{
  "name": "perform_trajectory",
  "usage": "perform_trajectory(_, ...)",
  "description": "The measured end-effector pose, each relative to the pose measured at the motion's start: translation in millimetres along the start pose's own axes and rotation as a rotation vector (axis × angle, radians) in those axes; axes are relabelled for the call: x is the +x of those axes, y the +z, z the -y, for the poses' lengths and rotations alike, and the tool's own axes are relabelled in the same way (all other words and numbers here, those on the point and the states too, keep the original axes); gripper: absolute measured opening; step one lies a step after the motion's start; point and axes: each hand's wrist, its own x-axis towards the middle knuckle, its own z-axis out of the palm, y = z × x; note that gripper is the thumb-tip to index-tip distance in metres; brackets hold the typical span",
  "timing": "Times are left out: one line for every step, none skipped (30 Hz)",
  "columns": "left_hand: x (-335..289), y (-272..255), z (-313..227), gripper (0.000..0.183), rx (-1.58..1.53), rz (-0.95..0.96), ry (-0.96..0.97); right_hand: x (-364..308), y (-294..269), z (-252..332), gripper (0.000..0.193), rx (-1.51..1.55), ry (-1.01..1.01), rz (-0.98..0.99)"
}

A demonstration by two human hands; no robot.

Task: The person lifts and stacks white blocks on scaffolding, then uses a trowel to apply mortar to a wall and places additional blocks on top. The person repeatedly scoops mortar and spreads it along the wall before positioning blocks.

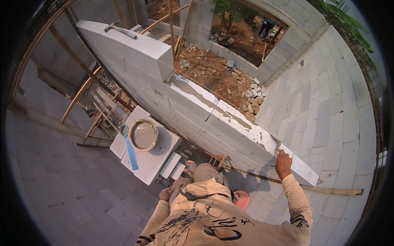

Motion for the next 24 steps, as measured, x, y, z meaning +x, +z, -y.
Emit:
perform_trajectory(3.5,3.3,-2.0,0.019,-0.019,0.029,-0.004,-19.5,8.5,0.2,0.035,0.024,0.036,-0.002)
perform_trajectory(7.2,6.3,-5.3,0.019,-0.006,0.01,-0.061,-41.3,14.8,3.7,0.04,0.046,0.07,-0.004)
perform_trajectory(12.8,9.7,-10.8,0.02,-0.078,0.061,-0.046,-59.3,18.0,7.9,0.046,0.063,0.109,0.008)
perform_trajectory(19.2,13.3,-17.3,0.02,-0.116,0.063,-0.085,-75.1,20.1,14.4,0.046,0.063,0.172,0.019)
perform_trajectory(22.3,14.9,-22.6,0.021,-0.143,0.03,-0.174,-92.6,21.2,23.2,0.045,0.062,0.244,0.046)
perform_trajectory(27.2,16.7,-29.7,0.022,-0.151,0.104,-0.106,-108.7,19.2,28.4,0.045,0.064,0.317,0.074)
perform_trajectory(36.9,19.5,-40.4,0.023,-0.149,0.147,-0.084,-124.5,13.4,27.6,0.043,0.124,0.344,0.048)
perform_trajectory(43.9,20.6,-49.8,0.024,-0.115,0.151,-0.104,-139.4,6.7,26.0,0.041,0.187,0.372,0.02)
perform_trajectory(50.4,22.7,-58.9,0.025,-0.142,0.182,-0.062,-147.7,2.2,27.4,0.038,0.249,0.398,-0.011)
perform_trajectory(58.9,27.9,-68.8,0.026,-0.138,0.171,-0.07,-149.5,0.6,32.0,0.037,0.482,0.423,-0.058)
perform_trajectory(63.6,28.4,-76.6,0.027,-0.121,0.147,-0.108,-150.9,0.3,39.4,0.036,0.716,0.448,-0.097)
perform_trajectory(68.4,29.8,-85.2,0.028,-0.094,0.171,-0.061,-150.8,-0.9,47.3,0.036,0.952,0.476,-0.139)
perform_trajectory(73.4,33.1,-93.5,0.029,-0.059,0.188,-0.037,-147.4,-0.9,58.8,0.03,1.479,0.571,0.023)
perform_trajectory(79.1,37.4,-102.2,0.029,0.0,0.176,-0.049,-133.4,2.6,75.2,0.021,1.63,0.507,0.069)
perform_trajectory(80.6,39.1,-107.8,0.031,0.058,0.181,-0.05,-115.5,8.2,97.7,0.022,1.714,0.508,0.074)
perform_trajectory(84.0,41.6,-114.7,0.031,0.076,0.206,-0.03,-98.6,13.3,122.2,0.025,1.895,0.429,0.068)
perform_trajectory(84.7,42.3,-119.5,0.032,0.098,0.217,-0.021,-77.3,19.1,151.7,0.027,2.059,0.335,0.062)
perform_trajectory(85.4,41.8,-124.7,0.032,0.131,0.229,-0.025,-54.4,24.3,180.0,0.032,2.125,0.35,0.09)
perform_trajectory(84.0,40.4,-127.9,0.032,0.13,0.23,-0.006,-36.8,29.1,205.2,0.036,2.193,0.306,0.109)
perform_trajectory(82.7,37.4,-131.7,0.033,0.098,0.242,0.032,-20.5,34.0,224.5,0.036,2.215,0.366,0.182)
perform_trajectory(79.3,32.0,-133.4,0.033,0.08,0.246,0.042,-13.5,40.4,240.6,0.037,2.249,0.347,0.24)
perform_trajectory(76.7,28.8,-133.8,0.033,0.086,0.208,0.001,-21.8,48.0,253.2,0.038,2.16,0.42,0.291)
perform_trajectory(68.7,22.1,-129.4,0.034,0.068,0.163,0.035,-33.3,56.4,264.7,0.04,2.087,0.439,0.33)
perform_trajectory(66.3,16.6,-128.9,0.033,0.023,0.137,0.05,-42.6,66.1,272.2,0.042,2.043,0.42,0.361)
